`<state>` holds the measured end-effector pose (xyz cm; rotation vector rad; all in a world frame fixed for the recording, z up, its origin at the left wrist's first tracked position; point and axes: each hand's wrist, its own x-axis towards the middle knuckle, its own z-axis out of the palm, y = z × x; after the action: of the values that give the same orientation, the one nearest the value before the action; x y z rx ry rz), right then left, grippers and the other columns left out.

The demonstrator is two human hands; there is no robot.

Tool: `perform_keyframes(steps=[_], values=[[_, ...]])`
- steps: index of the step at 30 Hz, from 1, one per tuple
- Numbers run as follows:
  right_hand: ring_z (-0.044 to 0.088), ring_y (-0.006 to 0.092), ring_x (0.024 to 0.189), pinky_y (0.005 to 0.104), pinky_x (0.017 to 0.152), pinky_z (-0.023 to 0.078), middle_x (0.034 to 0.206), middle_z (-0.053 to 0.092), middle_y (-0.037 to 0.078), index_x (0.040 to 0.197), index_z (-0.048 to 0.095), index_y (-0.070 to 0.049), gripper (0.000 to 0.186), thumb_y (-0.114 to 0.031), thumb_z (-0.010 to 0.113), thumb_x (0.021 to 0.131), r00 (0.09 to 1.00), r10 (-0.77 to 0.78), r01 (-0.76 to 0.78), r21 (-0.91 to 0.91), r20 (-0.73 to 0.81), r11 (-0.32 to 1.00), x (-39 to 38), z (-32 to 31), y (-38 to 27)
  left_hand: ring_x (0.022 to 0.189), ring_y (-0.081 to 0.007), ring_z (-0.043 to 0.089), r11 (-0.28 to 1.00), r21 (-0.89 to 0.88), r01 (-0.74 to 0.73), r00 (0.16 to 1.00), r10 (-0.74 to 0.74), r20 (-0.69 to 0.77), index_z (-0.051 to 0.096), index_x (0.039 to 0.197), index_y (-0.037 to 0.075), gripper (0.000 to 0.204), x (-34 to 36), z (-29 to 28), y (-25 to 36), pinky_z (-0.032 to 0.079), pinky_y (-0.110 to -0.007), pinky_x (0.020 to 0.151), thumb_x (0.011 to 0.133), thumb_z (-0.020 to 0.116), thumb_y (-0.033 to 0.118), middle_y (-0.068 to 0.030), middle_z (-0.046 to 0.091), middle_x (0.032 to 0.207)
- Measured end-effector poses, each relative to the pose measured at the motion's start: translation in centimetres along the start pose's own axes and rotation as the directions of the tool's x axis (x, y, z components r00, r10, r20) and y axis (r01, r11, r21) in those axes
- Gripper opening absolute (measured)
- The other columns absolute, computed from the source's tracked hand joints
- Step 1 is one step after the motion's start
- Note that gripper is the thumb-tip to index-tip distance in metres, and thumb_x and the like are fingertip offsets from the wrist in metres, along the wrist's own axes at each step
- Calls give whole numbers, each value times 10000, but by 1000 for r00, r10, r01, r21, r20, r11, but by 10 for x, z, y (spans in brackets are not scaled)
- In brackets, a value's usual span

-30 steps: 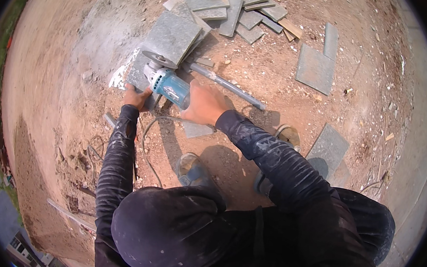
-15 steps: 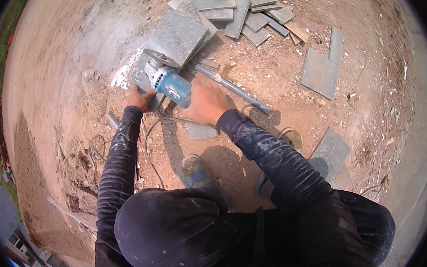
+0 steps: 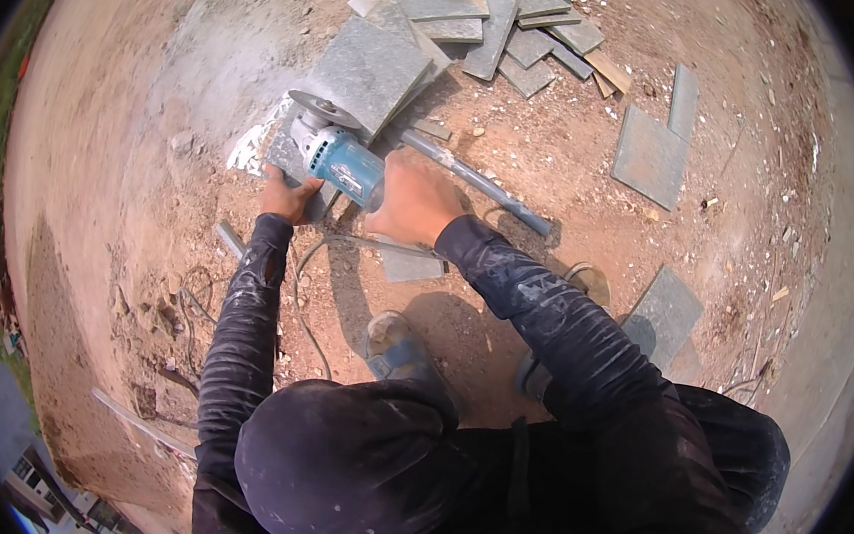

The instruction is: The person uses an angle grinder to cut a rectangular tile on the ground. They position the tile, cut it, and then move the cut pieces aside to prepare for the next cut.

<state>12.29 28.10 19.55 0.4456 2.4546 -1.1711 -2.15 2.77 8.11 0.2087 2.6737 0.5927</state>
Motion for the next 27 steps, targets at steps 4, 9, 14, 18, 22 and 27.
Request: perform_keyframes(steps=[4, 9, 14, 18, 22, 27], values=[[664, 402, 909, 442, 813, 532, 957, 665, 244, 1070, 551, 57, 590, -307, 769, 660, 1000, -15, 15, 7, 10, 1000, 4, 0, -3, 939, -315, 647, 999, -33, 17, 999, -16, 35, 317, 1270, -178, 904, -4, -6, 5, 522, -367, 810, 762, 812, 383, -274, 623, 1074], [664, 402, 904, 442, 806, 530, 940, 662, 257, 1054, 544, 67, 591, -310, 762, 654, 1000, -28, 28, 6, 0, 1000, 9, 2, -4, 1050, -374, 635, 989, -144, 47, 993, -31, 113, 166, 1377, -219, 1135, -8, -13, 17, 498, -368, 897, 739, 826, 448, -339, 590, 1182], [661, 409, 905, 445, 804, 531, 937, 657, 267, 1044, 548, 75, 588, -311, 751, 650, 1000, -13, 12, 19, 21, 1000, 13, -2, -9, 1039, -354, 640, 989, -122, 86, 990, -70, 125, 113, 1389, -235, 1186, -9, -13, 20, 503, -359, 885, 745, 817, 470, -333, 592, 1185], [658, 410, 914, 446, 808, 532, 939, 655, 271, 1046, 550, 84, 597, -313, 747, 645, 1000, -23, 23, 16, 16, 1000, 16, -3, -11, 1056, -361, 635, 972, -198, 130, 982, -99, 159, 82, 1398, -238, 1223, -8, -10, 16, 503, -361, 886, 743, 809, 495, -339, 589, 1188], [659, 414, 907, 444, 810, 535, 934, 657, 270, 1055, 550, 88, 609, -314, 745, 642, 1000, -13, 13, 11, 13, 1000, 18, -5, -14, 1057, -378, 633, 984, -151, 89, 988, -68, 140, 95, 1395, -239, 1231, -8, -9, 18, 502, -369, 889, 733, 809, 513, -347, 588, 1179], [664, 420, 914, 437, 819, 535, 942, 663, 275, 1063, 550, 92, 623, -312, 748, 632, 1000, -16, 15, 27, 10, 1000, 25, -2, -19, 1032, -387, 641, 992, -114, 60, 994, -49, 100, 120, 1400, -223, 1216, -7, -8, 10, 504, -375, 881, 729, 808, 522, -347, 599, 1156]])
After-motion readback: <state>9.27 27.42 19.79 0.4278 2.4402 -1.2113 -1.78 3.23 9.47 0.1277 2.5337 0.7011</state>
